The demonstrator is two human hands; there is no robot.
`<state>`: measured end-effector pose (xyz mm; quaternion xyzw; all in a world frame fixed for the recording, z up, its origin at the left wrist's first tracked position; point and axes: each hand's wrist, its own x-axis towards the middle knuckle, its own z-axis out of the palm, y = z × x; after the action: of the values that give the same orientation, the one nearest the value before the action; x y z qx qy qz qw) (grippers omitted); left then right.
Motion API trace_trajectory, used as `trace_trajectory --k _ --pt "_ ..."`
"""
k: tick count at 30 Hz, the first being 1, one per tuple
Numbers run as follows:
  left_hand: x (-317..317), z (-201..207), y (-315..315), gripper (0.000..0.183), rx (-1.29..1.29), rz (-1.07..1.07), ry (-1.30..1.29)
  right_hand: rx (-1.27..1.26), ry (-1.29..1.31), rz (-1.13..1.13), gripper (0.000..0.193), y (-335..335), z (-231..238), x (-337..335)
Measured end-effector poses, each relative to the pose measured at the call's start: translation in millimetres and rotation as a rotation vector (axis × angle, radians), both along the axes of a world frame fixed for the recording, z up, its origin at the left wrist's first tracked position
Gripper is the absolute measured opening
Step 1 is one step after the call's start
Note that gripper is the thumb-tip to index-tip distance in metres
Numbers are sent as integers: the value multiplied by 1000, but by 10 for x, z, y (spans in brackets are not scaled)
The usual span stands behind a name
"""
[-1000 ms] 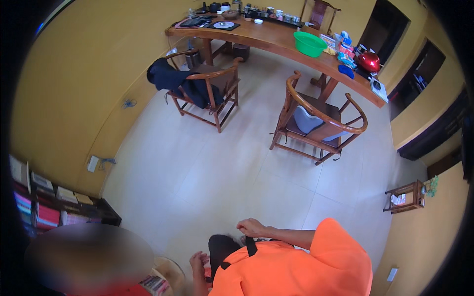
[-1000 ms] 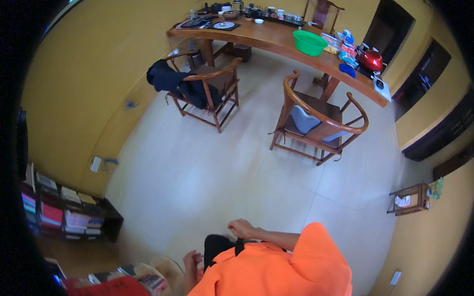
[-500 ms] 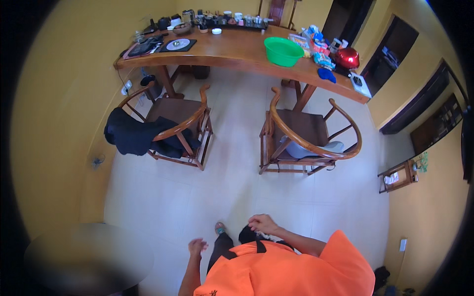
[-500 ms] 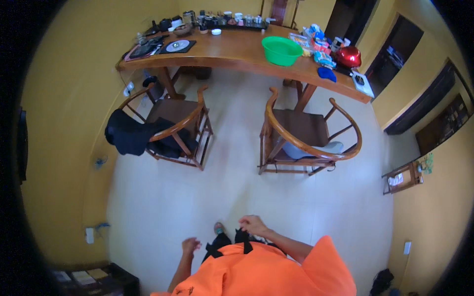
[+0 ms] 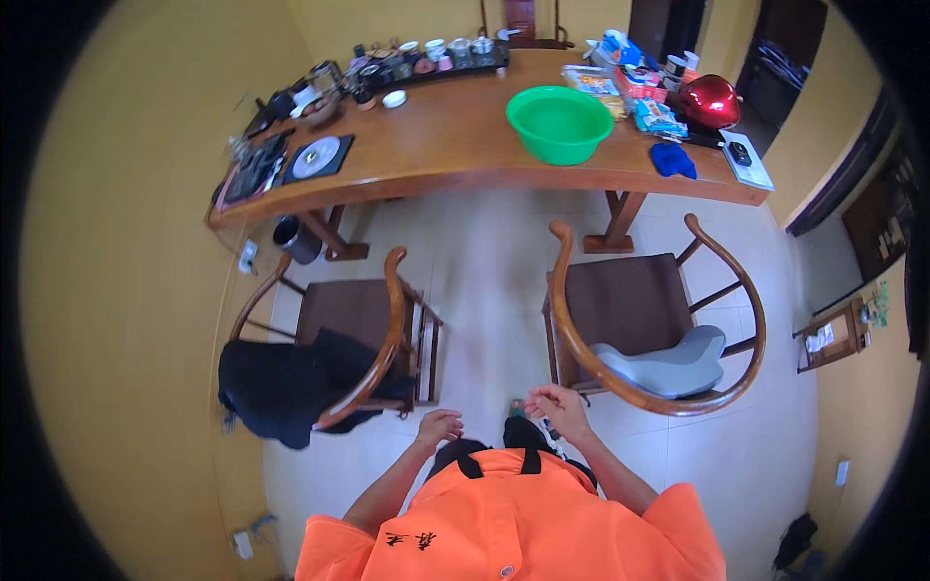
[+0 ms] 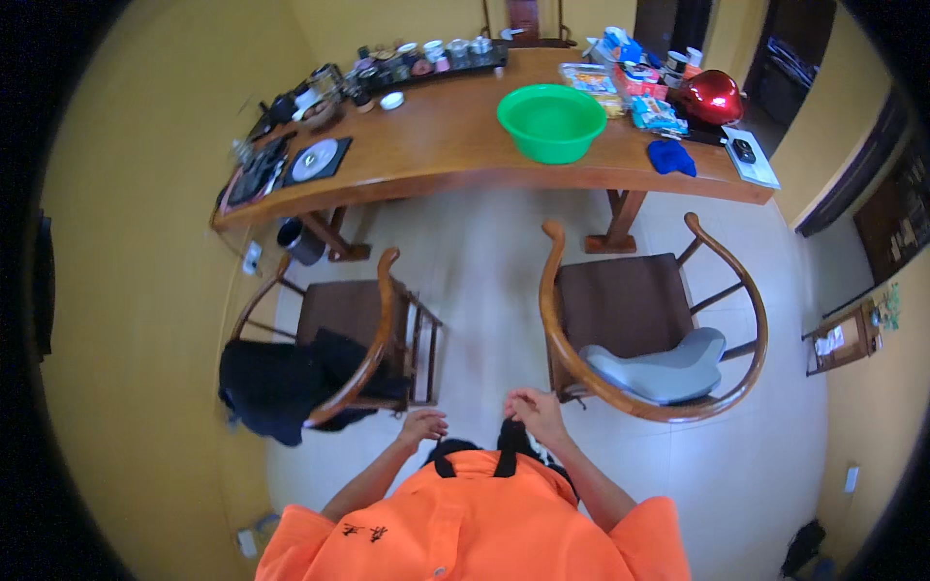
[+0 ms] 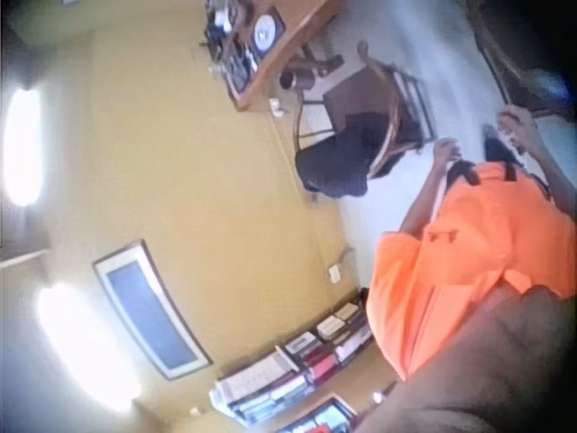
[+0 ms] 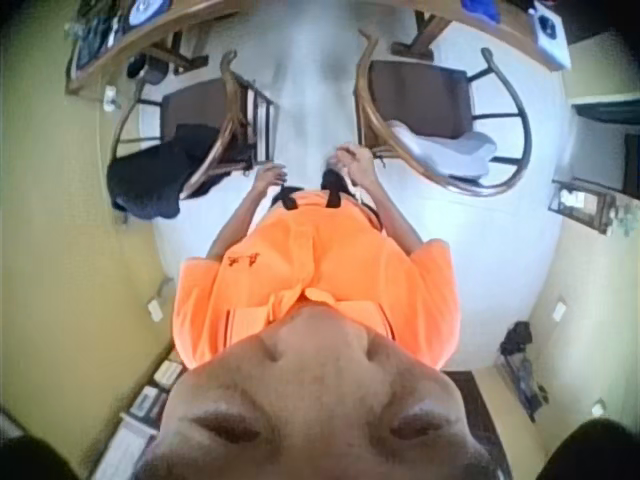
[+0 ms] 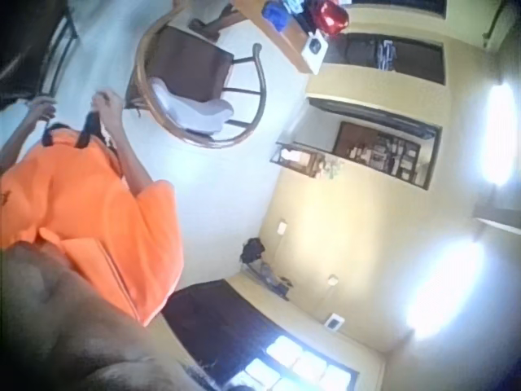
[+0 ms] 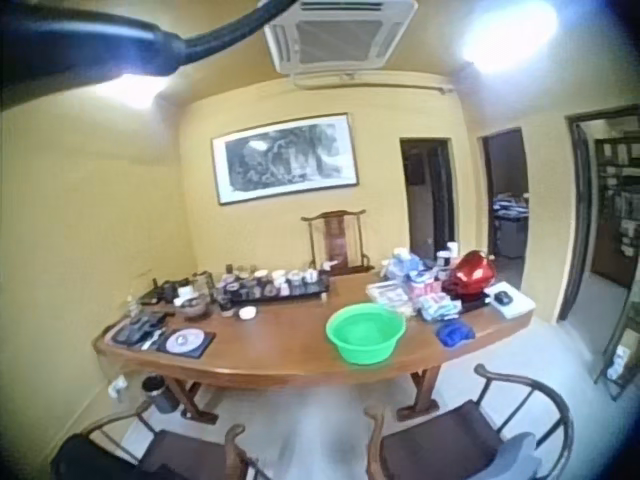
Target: The person wipes a small black rectangular object with a white tissue and then uses a blue cloth to wipe the surface of a wooden table. The person moves around the table, cleaning different sections and handling various items like a green bowl and a red kettle.
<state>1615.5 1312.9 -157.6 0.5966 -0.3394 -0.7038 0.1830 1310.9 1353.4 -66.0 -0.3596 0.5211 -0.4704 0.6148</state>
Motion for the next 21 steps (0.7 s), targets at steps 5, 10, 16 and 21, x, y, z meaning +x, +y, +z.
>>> trace_trajectory --k 5,10,16,21 --pt "-594 406 -1324 25 -20 -108 39 8 -56 -112 23 -954 403 -335" --pt "-1273 666 -2900 27 -91 -131 202 80 -220 -360 41 -1954 564 -717" --pt "-2113 845 -4650 30 -221 -196 314 90 -288 -573 73 -2983 757 -1296" --pt "-2603 1179 -5644 29 -406 -135 293 86 -380 -658 78 -3454 743 -1592"
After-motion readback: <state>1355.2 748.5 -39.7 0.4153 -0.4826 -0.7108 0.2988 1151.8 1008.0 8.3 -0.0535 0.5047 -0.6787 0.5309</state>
